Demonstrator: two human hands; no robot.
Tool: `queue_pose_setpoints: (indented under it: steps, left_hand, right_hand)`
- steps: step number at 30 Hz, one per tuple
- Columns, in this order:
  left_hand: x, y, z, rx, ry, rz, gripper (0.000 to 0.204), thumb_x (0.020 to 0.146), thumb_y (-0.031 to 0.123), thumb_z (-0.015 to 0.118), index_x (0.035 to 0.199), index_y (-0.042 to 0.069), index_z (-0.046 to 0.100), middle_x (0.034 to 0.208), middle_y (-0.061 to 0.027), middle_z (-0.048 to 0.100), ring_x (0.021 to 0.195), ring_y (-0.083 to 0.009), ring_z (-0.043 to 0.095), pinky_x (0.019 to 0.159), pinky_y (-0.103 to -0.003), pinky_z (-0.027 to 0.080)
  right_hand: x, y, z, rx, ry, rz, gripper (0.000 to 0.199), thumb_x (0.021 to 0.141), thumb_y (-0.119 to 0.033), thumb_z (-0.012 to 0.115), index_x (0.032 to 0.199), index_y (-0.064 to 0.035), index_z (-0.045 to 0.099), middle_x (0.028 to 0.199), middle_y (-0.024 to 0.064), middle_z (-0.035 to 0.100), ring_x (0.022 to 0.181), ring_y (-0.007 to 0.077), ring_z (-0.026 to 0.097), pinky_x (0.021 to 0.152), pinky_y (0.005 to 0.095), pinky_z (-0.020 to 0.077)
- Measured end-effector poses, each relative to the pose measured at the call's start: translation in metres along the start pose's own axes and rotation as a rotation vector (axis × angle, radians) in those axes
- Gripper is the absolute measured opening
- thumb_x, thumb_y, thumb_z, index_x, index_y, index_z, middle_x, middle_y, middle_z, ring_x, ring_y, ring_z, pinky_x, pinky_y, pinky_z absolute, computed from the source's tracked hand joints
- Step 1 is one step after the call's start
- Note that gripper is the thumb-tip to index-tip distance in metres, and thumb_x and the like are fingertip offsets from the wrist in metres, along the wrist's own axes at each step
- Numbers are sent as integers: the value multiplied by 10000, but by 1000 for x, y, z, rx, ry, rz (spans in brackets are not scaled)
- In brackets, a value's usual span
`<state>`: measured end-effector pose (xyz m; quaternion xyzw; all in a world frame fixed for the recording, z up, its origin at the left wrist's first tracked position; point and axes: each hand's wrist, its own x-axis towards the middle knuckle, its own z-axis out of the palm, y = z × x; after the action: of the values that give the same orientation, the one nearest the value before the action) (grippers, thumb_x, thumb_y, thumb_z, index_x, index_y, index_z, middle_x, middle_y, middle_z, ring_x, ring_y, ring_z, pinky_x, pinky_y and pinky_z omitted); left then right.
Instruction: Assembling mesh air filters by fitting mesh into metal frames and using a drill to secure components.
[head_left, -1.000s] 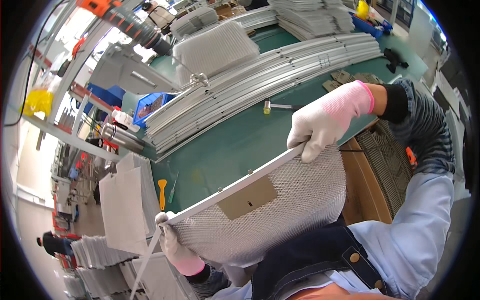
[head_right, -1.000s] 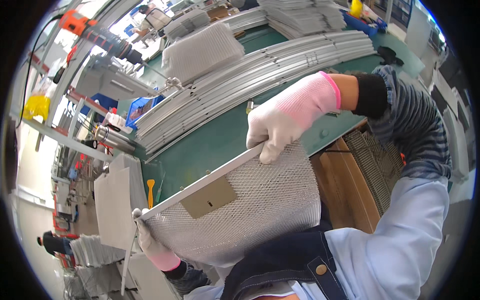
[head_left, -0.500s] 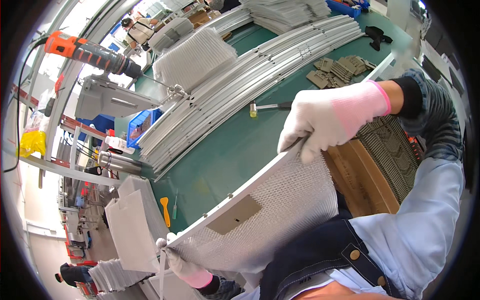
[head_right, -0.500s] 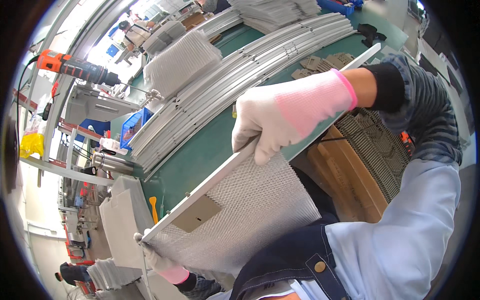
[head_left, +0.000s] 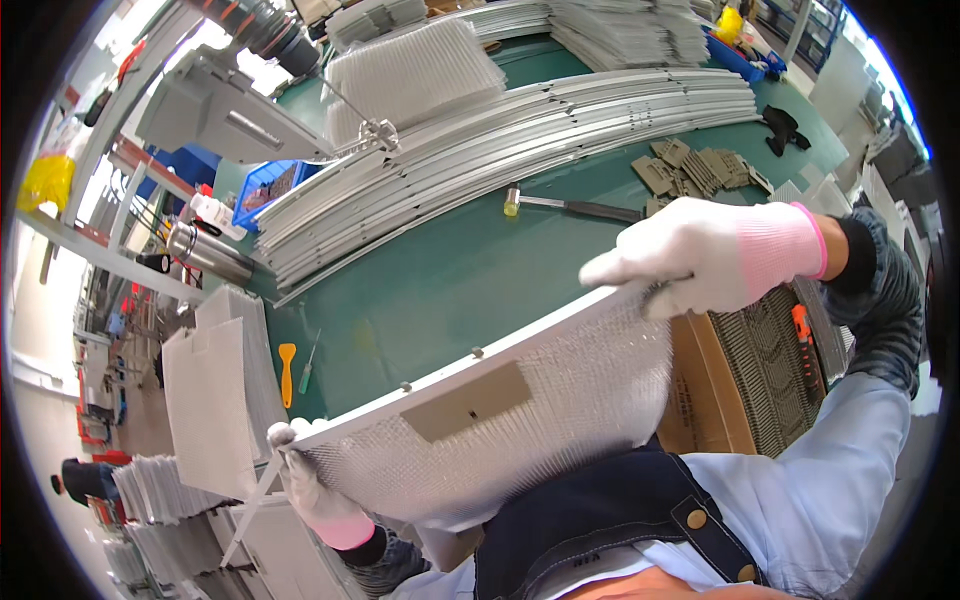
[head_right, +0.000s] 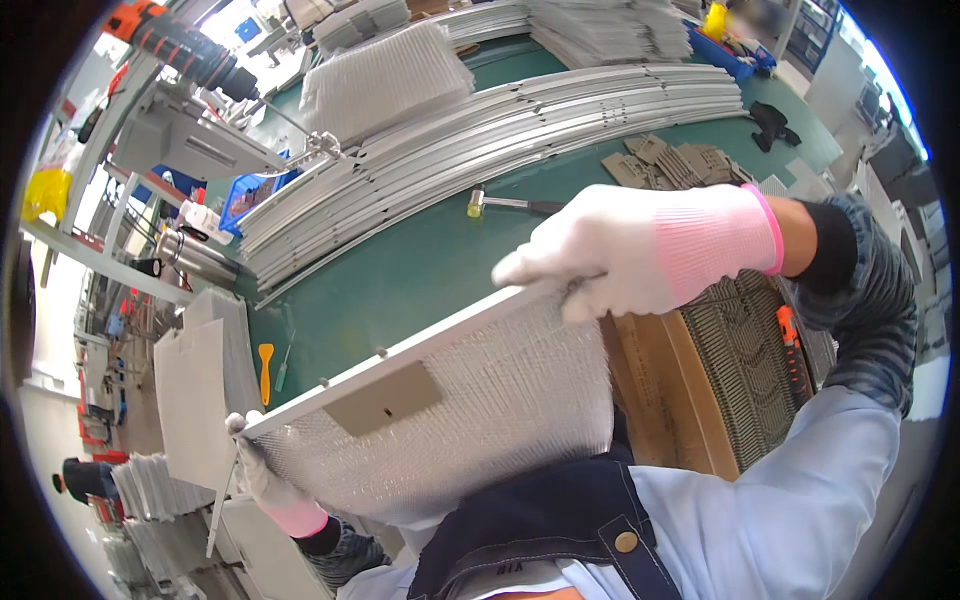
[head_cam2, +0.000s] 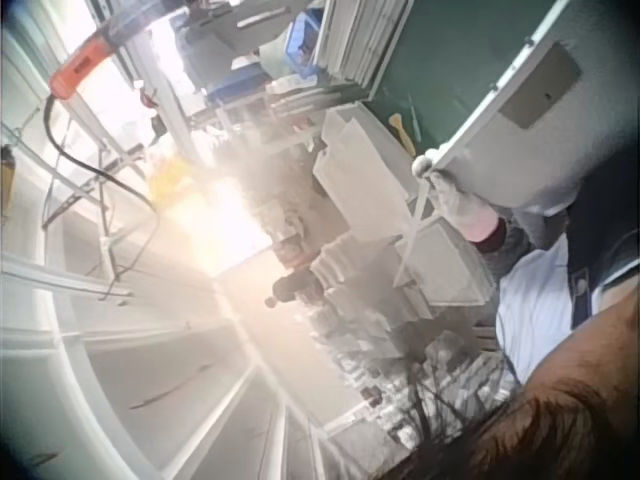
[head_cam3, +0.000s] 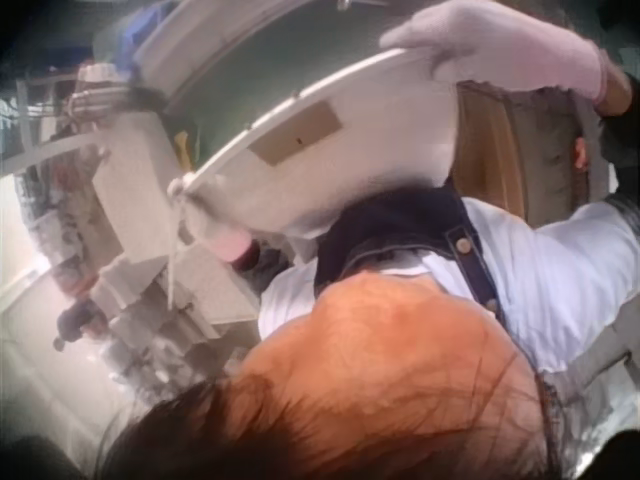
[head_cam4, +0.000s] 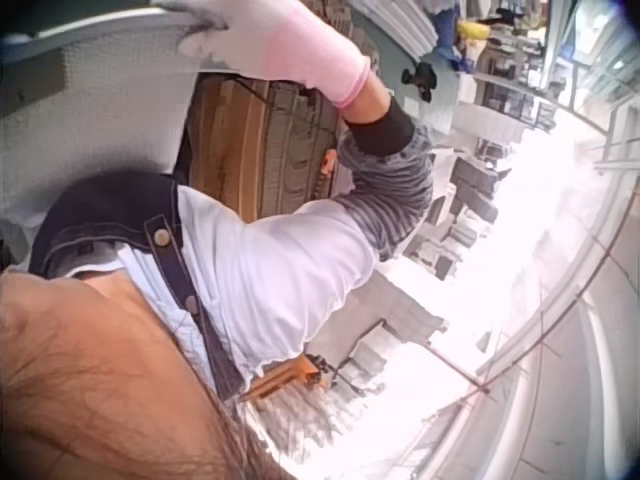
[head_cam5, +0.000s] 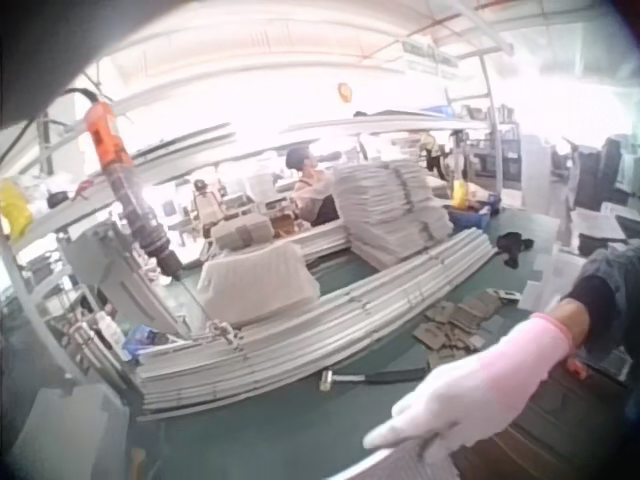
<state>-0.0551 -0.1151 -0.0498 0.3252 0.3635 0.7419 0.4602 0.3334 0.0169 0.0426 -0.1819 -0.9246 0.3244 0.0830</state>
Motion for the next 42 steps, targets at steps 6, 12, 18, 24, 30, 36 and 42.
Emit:
queue_pose_setpoints:
  steps: [6, 12, 18, 24, 30, 36, 42]
  left_hand:
    - [3, -14, -10, 53, 95, -36, 262, 965, 233, 544, 1159, 67, 486, 1018, -28, 528, 989, -154, 536, 890, -317, 436]
    - [5, -16, -31, 15, 57, -68, 253, 973, 196, 530, 1175, 49, 492, 1054, -40, 536, 1002, -140, 535, 916, -292, 435]
    - [22, -20, 9, 630, 59, 107, 314, 933, 177, 598, 1199, 11, 582, 1098, -33, 584, 954, -114, 575, 846, -248, 479]
    - [-11, 35, -9, 1810, -241, 1142, 475, 614, 228, 826, 1034, 96, 646, 883, -67, 657, 746, -223, 645, 654, -328, 513]
    - [70, 82, 42, 1389, -727, -65, 291, 766, 194, 726, 965, -13, 677, 723, -58, 629, 639, -131, 578, 622, -274, 474]
    - [25, 48, 39, 846, -334, -268, 164, 849, 179, 699, 878, 22, 660, 718, 67, 555, 642, -10, 459, 575, -194, 383]
    - [-83, -61, -55, 406, -37, -619, 218, 864, 37, 653, 1075, -18, 652, 955, -6, 670, 841, -65, 596, 771, -238, 501]
  right_hand:
    - [-6, 3, -1, 177, -73, 329, 388, 766, -50, 698, 1139, 13, 610, 928, 124, 657, 815, 285, 636, 727, 333, 501]
    - [22, 3, 8, -245, -76, 145, 485, 878, -154, 606, 1322, -24, 460, 860, 172, 641, 742, 323, 639, 681, 387, 502]
    - [105, -7, 45, -76, 9, 162, 515, 829, -155, 646, 1311, -24, 518, 824, 169, 680, 713, 244, 677, 683, 324, 528]
    - [99, 17, 49, 158, 116, 127, 456, 841, -113, 654, 1282, -24, 575, 911, 112, 694, 762, 100, 622, 743, 255, 511]
    - [90, 5, 44, 142, 150, 141, 474, 820, -50, 635, 1288, -3, 567, 984, 75, 691, 838, 64, 591, 819, 237, 491]
    - [80, 5, 49, 248, 229, 249, 463, 808, 24, 611, 1269, 13, 575, 1052, 51, 680, 919, 53, 570, 876, 224, 465]
    - [107, 51, 61, 249, 219, 243, 409, 848, -34, 633, 1251, 10, 582, 1040, 105, 704, 868, 78, 614, 830, 232, 497]
